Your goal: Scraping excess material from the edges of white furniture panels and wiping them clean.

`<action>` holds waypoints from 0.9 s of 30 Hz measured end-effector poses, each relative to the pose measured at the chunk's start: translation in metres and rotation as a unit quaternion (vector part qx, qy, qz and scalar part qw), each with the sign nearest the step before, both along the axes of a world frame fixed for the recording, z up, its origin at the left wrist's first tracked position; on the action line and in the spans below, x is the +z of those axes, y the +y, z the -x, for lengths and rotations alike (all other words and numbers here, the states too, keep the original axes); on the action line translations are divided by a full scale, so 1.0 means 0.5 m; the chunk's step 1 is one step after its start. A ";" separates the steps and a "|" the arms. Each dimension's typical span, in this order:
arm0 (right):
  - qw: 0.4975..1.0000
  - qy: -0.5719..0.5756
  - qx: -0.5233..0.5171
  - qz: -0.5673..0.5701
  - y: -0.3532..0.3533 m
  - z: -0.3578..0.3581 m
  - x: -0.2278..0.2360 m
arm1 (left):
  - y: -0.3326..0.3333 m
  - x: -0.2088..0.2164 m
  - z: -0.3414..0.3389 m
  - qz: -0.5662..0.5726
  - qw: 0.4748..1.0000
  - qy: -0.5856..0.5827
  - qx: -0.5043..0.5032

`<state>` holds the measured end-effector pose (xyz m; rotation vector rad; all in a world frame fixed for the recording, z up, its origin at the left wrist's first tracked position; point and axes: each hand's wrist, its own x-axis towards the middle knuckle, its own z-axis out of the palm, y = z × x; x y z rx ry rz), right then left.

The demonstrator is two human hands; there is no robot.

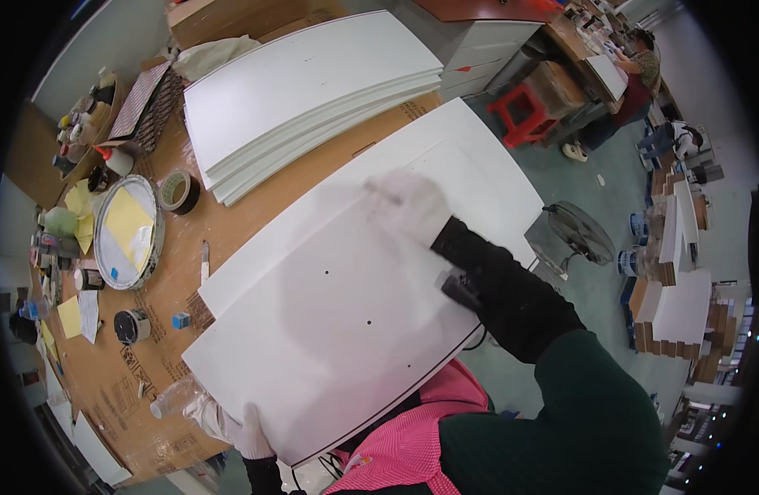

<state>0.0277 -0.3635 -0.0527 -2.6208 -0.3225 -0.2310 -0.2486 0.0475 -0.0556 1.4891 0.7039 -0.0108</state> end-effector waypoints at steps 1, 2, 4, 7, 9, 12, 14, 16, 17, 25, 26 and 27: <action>0.996 -0.079 -0.036 0.010 -0.063 -0.027 -0.022 | -0.007 0.001 0.000 -0.011 1.000 -0.017 0.006; 0.990 -0.051 -0.132 -0.011 -0.134 -0.063 -0.018 | -0.005 -0.005 0.004 -0.009 1.000 -0.018 0.004; 0.970 0.006 -0.212 0.122 -0.310 -0.113 0.024 | 0.009 -0.022 0.005 0.035 0.999 -0.024 -0.022; 0.973 -0.082 -0.217 -0.004 -0.247 -0.089 0.030 | -0.023 0.015 -0.012 0.010 1.000 -0.004 -0.013; 0.997 -0.054 -0.025 0.058 -0.119 -0.028 0.016 | -0.009 0.014 0.004 -0.031 0.999 -0.010 -0.014; 0.999 0.023 0.040 0.014 -0.026 0.004 0.013 | -0.009 0.011 0.006 -0.050 0.998 -0.045 -0.014; 0.996 -0.017 -0.083 -0.019 -0.129 -0.038 -0.001 | -0.021 0.006 0.001 -0.024 0.997 -0.074 -0.017; 0.973 -0.048 -0.187 0.123 -0.296 -0.106 0.003 | -0.012 -0.002 -0.002 -0.080 0.995 -0.035 -0.044; 0.965 -0.034 -0.214 0.147 -0.306 -0.115 0.024 | -0.005 -0.002 0.001 -0.087 0.995 -0.032 -0.037; 0.977 -0.011 -0.088 0.196 -0.008 -0.007 -0.036 | 0.038 -0.039 0.029 -0.029 1.000 0.004 -0.007; 0.991 -0.060 -0.046 0.113 0.032 0.016 -0.086 | 0.029 -0.035 0.019 -0.031 0.999 -0.004 -0.011; 0.994 -0.109 -0.005 0.032 0.073 0.043 -0.128 | 0.017 -0.026 0.013 -0.017 1.000 -0.018 -0.005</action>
